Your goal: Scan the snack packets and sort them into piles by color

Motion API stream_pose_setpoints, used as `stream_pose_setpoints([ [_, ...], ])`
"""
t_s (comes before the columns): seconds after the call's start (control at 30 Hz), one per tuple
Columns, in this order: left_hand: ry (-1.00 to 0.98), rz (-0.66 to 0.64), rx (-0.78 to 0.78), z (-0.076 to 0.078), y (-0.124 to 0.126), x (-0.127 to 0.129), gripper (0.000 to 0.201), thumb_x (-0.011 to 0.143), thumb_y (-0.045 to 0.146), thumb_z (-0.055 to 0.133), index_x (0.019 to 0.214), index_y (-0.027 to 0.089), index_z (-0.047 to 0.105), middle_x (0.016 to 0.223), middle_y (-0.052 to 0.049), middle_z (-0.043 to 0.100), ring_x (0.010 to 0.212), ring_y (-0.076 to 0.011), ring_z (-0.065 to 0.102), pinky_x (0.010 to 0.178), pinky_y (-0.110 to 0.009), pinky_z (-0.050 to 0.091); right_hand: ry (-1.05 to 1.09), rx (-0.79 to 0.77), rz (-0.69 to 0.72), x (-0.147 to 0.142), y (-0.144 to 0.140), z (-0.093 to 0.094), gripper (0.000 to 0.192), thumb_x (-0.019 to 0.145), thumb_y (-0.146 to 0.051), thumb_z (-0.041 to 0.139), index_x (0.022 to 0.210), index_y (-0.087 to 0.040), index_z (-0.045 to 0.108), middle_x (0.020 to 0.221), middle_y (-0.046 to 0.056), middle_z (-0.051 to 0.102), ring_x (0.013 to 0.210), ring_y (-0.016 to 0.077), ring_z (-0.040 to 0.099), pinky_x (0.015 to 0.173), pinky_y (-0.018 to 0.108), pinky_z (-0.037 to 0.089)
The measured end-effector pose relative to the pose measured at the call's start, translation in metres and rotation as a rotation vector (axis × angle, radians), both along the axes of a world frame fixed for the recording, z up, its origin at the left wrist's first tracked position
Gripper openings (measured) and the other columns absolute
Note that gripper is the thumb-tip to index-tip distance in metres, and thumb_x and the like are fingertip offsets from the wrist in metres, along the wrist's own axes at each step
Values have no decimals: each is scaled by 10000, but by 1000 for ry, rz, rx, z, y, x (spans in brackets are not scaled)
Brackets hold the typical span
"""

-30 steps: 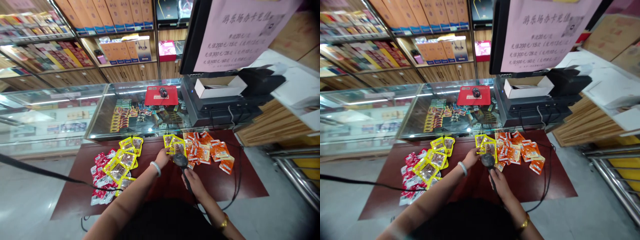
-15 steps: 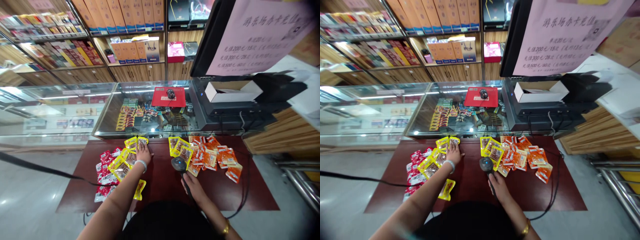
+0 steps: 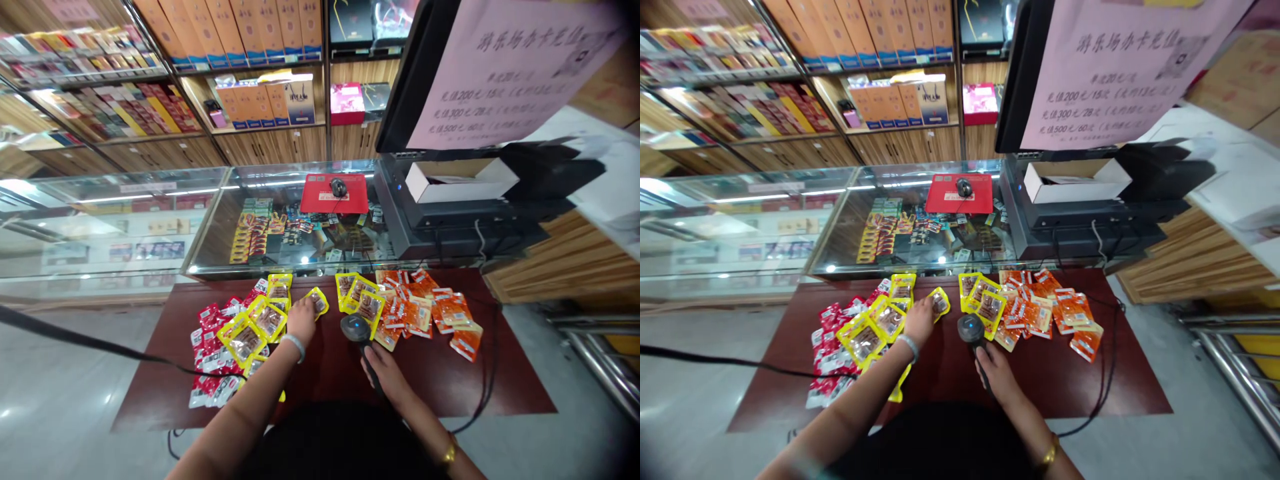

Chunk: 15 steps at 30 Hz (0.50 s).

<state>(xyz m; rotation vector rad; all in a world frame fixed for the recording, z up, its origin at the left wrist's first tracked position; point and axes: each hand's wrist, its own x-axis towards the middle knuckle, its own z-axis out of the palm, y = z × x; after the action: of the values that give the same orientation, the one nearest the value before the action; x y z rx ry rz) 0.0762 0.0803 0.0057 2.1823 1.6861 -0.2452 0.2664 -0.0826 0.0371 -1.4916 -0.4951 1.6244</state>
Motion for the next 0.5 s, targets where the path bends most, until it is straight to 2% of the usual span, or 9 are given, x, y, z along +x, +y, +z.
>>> stream_pose_setpoints([
  [0.13, 100, 68, -6, 2, 26, -12, 483, 779, 317, 642, 1201, 113, 525, 1207, -204, 575, 1165, -300, 528, 966, -383, 400, -10, 0, -1, 0, -2, 4, 491, 716, -686, 630, 796, -224, 484, 501, -98, 438, 364, 63, 336, 355, 184, 255],
  [0.23, 102, 43, -129, -2, 34, -14, 480, 703, 347, 715, 1106, 119, 589, 1111, -188, 643, 1073, -292, 601, 906, -356, 437, -11, -9, -4, -1, -4, 5, 514, 699, -706, 628, 809, -222, 494, 500, -96, 449, 359, 62, 335, 348, 185, 252],
  [0.37, -93, 59, -362, -15, 18, -11, 311, 714, 377, 696, 930, 154, 683, 937, -133, 723, 886, -250, 679, 775, -296, 472, -14, 5, -6, 0, -10, 7, 509, 721, -700, 615, 830, -213, 512, 510, -89, 456, 375, 63, 345, 356, 182, 257],
  [0.5, -444, 246, -515, -31, -14, -3, 355, 776, 441, 617, 930, 132, 701, 889, -90, 743, 813, -214, 689, 702, -261, 487, -2, -4, -59, 4, -15, 13, 523, 702, -707, 626, 840, -216, 513, 504, -91, 448, 377, 64, 348, 358, 178, 252],
])
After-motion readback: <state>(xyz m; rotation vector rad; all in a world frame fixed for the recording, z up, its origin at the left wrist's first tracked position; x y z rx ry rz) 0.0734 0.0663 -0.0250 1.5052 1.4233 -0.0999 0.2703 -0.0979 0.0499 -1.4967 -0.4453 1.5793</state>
